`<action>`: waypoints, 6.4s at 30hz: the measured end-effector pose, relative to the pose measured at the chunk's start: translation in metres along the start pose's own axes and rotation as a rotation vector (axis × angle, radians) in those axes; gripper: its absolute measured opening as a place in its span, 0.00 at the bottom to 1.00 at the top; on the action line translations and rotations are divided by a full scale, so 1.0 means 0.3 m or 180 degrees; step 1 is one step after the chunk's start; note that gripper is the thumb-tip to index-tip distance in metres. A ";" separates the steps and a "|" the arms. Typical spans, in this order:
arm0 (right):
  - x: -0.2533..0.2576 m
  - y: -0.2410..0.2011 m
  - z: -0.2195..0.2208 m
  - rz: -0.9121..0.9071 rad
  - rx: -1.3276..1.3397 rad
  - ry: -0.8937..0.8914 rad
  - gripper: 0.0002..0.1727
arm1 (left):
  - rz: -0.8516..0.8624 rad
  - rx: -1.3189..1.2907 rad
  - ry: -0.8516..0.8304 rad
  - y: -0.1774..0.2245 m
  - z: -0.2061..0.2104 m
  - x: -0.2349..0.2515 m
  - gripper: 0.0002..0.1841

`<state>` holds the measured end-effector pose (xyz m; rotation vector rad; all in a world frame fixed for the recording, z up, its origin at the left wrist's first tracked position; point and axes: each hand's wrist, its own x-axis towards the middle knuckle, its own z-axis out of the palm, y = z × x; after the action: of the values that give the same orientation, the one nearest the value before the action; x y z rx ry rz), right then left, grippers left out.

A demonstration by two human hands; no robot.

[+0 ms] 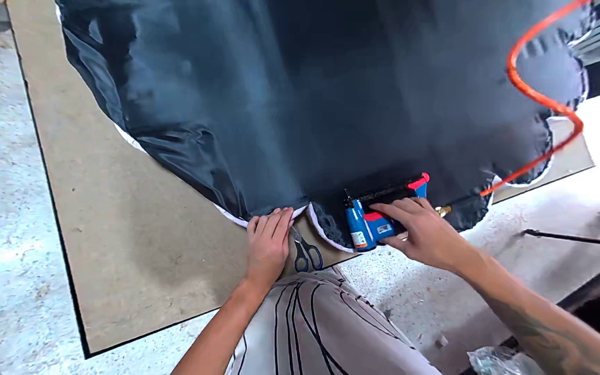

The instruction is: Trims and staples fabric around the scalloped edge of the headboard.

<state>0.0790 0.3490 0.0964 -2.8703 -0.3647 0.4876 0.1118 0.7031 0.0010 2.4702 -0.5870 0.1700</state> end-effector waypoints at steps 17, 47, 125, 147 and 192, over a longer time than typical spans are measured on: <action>0.440 -0.291 0.052 -0.1176 0.0836 0.0407 0.09 | 0.0072 0.0044 0.0456 -0.052 -0.008 0.066 0.11; -0.032 -0.084 0.086 0.0515 -0.0320 -0.0158 0.53 | 0.1142 0.0100 -0.0246 -0.156 0.004 -0.037 0.25; 0.043 -0.987 0.146 0.2946 0.1204 0.1475 0.19 | 0.1346 -0.0368 -0.0669 -0.285 -0.153 0.194 0.17; 0.081 -0.970 0.133 0.3202 0.1985 0.1279 0.17 | 0.1392 -0.0713 -0.0811 -0.287 -0.153 0.198 0.15; 0.200 -1.106 0.140 0.2943 0.1545 0.0907 0.15 | 0.1553 0.0249 -0.1550 -0.402 -0.153 -0.188 0.28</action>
<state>0.0508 0.6868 0.1202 -2.4054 1.0154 0.2274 0.1157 0.8383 -0.0379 2.4006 -1.4095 -0.2342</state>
